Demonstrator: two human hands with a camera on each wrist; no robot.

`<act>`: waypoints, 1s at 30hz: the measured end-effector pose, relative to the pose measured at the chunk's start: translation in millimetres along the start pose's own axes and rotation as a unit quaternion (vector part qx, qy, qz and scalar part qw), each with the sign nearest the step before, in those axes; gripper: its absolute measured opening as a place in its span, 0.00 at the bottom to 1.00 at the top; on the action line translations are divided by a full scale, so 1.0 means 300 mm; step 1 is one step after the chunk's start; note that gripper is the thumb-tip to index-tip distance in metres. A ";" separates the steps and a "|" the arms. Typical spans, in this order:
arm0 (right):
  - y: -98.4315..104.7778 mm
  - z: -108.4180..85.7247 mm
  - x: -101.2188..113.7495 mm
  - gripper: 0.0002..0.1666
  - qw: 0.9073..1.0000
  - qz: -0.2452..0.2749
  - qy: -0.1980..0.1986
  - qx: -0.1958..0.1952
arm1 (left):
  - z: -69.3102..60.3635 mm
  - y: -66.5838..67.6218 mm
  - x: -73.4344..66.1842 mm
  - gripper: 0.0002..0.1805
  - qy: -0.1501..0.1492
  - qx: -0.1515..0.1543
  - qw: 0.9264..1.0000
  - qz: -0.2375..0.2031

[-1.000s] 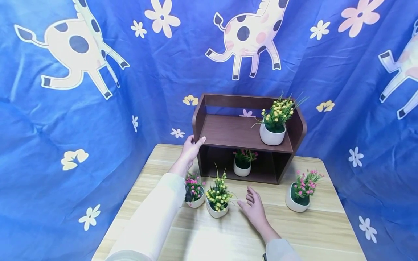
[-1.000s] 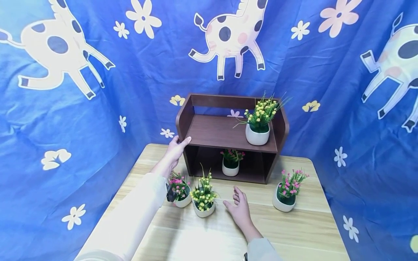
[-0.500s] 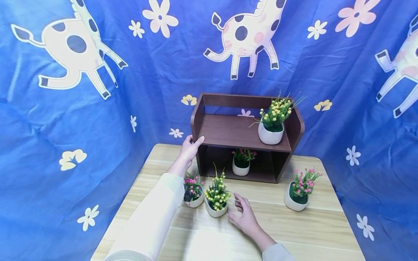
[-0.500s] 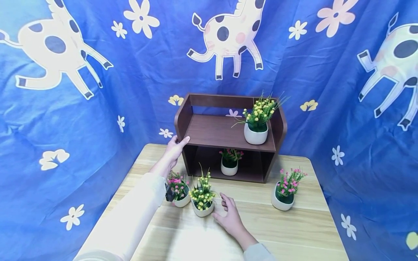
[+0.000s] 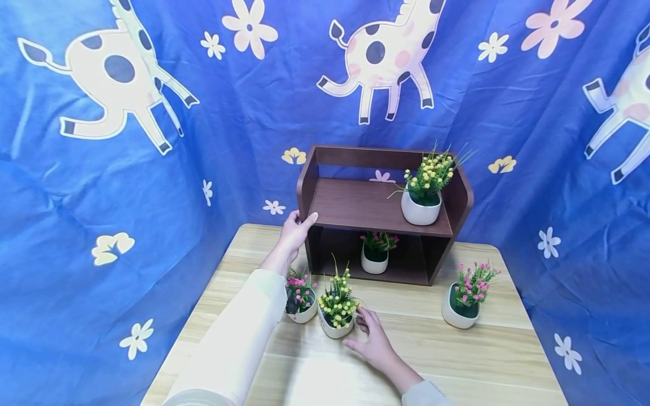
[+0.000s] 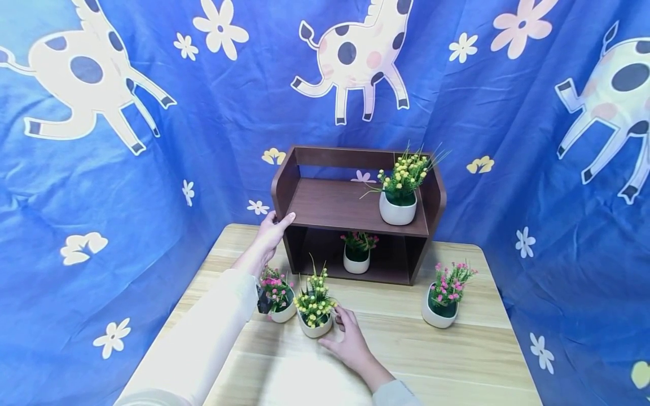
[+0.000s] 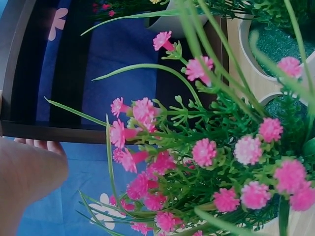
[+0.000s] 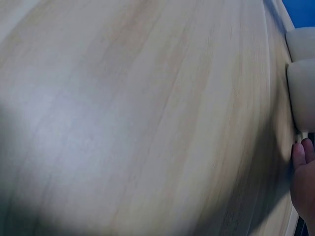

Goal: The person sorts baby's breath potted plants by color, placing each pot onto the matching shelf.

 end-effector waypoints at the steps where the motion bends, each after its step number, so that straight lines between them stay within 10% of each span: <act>1: -0.004 0.000 0.001 0.63 1.000 0.001 0.002 0.000 | 0.000 0.000 0.000 0.36 0.001 0.000 1.000 -0.002; 30: -0.066 0.049 0.037 0.57 0.991 -0.122 0.041 -0.032 | 0.002 0.001 0.006 0.35 0.001 -0.001 1.000 -0.010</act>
Point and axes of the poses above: each hand's wrist, its own z-axis towards the middle knuckle, its own y-axis out of the back of the hand, x = y × z, the point moved 2 cm from there along z, towards the middle knuckle, and after that the axes turned 14 degrees about -x, right-handed, at the moved point
